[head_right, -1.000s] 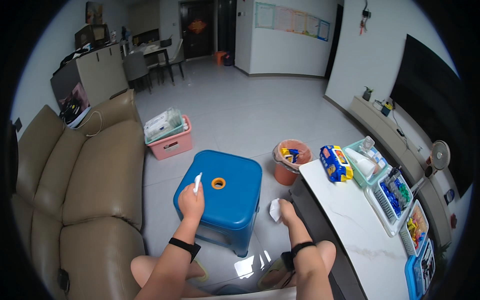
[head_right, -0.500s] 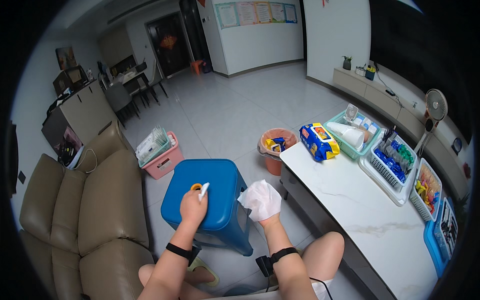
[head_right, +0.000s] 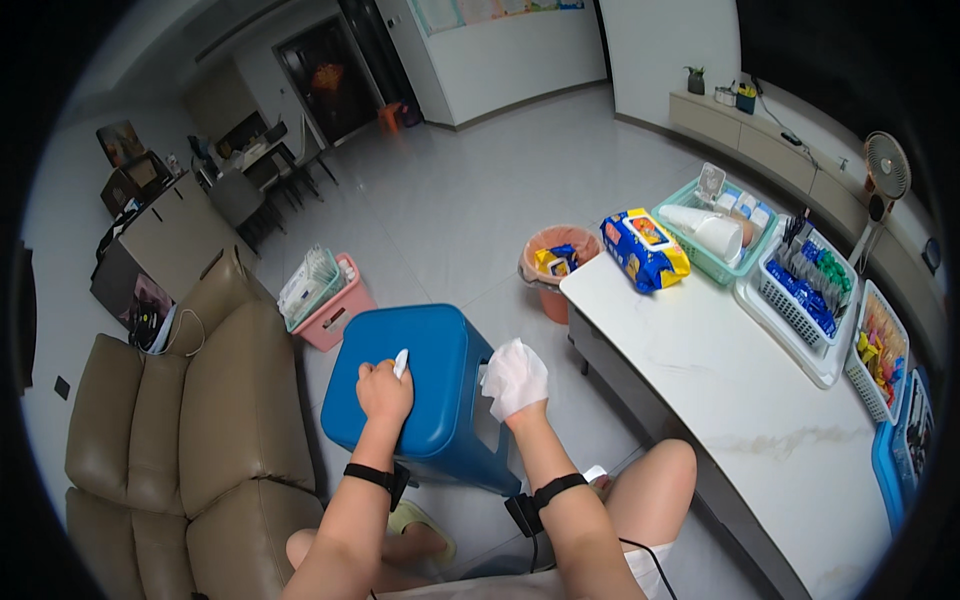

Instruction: The person wipes the top, sides, and legs of a blue plastic stool using white wipes, turning the stool over to reach different parts.

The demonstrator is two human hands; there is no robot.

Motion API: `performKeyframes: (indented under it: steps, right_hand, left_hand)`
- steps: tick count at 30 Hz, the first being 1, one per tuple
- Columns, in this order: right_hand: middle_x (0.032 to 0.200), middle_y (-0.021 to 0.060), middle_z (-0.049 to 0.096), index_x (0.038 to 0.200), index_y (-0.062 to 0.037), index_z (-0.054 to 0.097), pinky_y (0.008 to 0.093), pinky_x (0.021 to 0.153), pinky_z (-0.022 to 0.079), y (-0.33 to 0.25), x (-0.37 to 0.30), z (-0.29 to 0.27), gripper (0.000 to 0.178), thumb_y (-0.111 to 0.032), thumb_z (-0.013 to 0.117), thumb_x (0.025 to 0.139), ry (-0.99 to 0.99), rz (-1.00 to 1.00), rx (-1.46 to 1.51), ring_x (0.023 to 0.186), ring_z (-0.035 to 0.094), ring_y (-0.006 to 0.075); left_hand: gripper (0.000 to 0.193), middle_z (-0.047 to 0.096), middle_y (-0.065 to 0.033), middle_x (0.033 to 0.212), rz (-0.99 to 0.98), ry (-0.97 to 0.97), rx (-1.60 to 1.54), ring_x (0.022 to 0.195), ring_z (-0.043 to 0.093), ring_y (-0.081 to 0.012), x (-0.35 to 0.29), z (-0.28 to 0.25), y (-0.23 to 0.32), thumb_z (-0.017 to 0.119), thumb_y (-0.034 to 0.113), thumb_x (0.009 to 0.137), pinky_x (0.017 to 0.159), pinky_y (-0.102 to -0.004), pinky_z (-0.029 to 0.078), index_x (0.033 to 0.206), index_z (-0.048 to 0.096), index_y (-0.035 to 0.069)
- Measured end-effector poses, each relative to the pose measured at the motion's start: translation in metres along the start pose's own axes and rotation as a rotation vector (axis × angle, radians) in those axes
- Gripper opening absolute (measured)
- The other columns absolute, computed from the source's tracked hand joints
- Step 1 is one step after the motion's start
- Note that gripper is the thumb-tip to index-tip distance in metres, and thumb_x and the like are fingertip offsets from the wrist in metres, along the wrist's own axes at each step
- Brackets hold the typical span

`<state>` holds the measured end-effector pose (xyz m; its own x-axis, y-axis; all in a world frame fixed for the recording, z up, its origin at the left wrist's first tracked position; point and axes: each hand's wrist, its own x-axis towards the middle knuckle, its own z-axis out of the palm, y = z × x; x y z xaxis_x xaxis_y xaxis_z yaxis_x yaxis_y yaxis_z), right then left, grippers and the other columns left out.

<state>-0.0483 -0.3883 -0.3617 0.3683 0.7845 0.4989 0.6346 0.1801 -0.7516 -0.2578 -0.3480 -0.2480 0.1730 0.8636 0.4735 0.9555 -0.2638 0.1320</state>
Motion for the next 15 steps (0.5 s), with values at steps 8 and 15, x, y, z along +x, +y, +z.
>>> performKeyframes:
  steps: [8, 15]
  right_hand:
    - [0.142, 0.0199, 0.026, 0.134, 0.0008, 0.03, 0.0353, 0.11, 0.02, -0.045, -0.008, 0.064, 0.048, -0.028, 0.037, 0.097, -0.013, 0.518, 0.589, 0.135, 0.023, 0.0313]
    - [0.148, 0.028, 0.033, 0.146, 0.0052, 0.027, 0.0404, 0.114, 0.025, -0.126, -0.09, 0.051, 0.059, -0.031, 0.038, 0.1, -0.03, 0.385, 0.408, 0.138, 0.032, 0.0394]
  left_hand:
    - [0.028, 0.066, -0.015, 0.083, -0.036, -0.052, -0.072, 0.088, 0.06, -0.0324, 0.003, 0.007, 0.006, 0.063, 0.028, 0.084, 0.076, -0.0456, 0.05, 0.082, 0.066, 0.0]
    - [0.03, 0.065, -0.0175, 0.087, -0.072, -0.084, 0.001, 0.089, 0.06, -0.033, -0.003, -0.004, -0.021, 0.062, 0.028, 0.085, 0.075, -0.0462, 0.049, 0.086, 0.063, -0.002]
